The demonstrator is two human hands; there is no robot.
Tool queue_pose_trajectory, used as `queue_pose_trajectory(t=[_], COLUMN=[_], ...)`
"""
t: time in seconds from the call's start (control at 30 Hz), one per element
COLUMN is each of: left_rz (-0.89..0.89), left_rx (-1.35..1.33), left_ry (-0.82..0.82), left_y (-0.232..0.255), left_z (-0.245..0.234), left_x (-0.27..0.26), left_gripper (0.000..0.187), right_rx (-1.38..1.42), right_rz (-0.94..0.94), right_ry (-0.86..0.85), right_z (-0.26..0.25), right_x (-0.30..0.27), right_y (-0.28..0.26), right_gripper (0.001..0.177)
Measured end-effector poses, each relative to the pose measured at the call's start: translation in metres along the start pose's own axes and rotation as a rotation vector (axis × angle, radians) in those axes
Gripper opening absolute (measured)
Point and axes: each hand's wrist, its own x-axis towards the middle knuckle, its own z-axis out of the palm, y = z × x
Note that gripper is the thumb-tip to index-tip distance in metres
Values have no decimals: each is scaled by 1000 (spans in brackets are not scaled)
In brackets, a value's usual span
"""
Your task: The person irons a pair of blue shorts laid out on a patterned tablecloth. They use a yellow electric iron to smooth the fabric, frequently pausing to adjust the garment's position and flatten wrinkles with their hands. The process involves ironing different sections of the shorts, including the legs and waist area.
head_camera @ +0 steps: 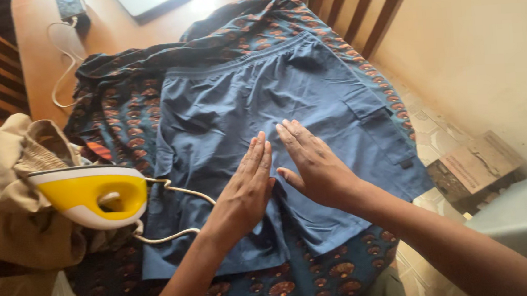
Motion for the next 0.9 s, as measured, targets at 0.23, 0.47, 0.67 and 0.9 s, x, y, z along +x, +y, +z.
queue_pose_trajectory(t=[0.23, 0.47, 0.67, 0.9], left_rz=[38, 26, -7, -103], left_rx=[12, 4, 53, 55], left_ry=[-14, 24, 25, 41], left_y=[-19, -62, -102, -158], left_z=[7, 20, 25, 37], left_x=[34, 82, 117, 145], left_gripper=[62, 60, 61, 62], right_rx=[-22, -47, -91, -103], right_rz=[36, 32, 47, 15], right_ry=[1, 3, -5, -34], right_z=[-3, 9, 16, 27], right_x=[1, 32, 72, 114], right_y=[31, 72, 116, 168], right_gripper=[78, 79, 81, 82])
